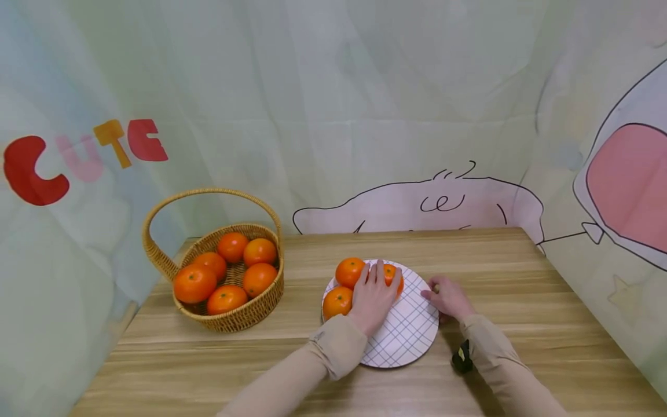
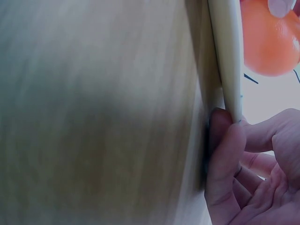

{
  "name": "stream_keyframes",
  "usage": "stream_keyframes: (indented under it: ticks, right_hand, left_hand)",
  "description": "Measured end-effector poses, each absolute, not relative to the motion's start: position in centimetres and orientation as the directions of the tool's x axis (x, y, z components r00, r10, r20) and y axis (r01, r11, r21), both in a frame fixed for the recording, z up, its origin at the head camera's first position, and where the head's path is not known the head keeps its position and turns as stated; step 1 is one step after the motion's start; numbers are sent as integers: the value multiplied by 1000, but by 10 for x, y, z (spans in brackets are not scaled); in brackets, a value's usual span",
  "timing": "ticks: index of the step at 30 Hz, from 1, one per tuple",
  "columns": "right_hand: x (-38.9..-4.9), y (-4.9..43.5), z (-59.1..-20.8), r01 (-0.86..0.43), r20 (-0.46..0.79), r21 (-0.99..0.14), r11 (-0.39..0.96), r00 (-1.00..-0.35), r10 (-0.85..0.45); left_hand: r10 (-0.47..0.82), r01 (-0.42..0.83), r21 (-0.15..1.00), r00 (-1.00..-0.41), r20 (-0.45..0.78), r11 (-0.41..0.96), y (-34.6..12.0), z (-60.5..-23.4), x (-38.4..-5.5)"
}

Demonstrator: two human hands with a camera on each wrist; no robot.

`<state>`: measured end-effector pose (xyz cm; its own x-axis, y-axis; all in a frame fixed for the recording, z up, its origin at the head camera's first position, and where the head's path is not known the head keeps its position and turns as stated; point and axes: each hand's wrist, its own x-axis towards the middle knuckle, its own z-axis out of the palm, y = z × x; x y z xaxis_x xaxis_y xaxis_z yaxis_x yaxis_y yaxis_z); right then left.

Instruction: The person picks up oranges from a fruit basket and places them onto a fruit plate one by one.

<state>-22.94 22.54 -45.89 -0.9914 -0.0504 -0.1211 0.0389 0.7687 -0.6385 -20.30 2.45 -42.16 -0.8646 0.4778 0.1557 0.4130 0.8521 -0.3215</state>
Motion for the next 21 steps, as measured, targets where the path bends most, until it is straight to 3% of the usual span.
stream_keyframes:
  ticks: [7,21]
  right_hand:
    - [-231,226,-461,50,-132,-641,766,-990,-46]
    - [-229,226,-461,41,-121,-645,763,-991,-49]
  left_hand:
    - [439,384,-284,-883,165,879,33,-422,-213]
    - [353,332,-222,-934,59,917,43,-422,-224]
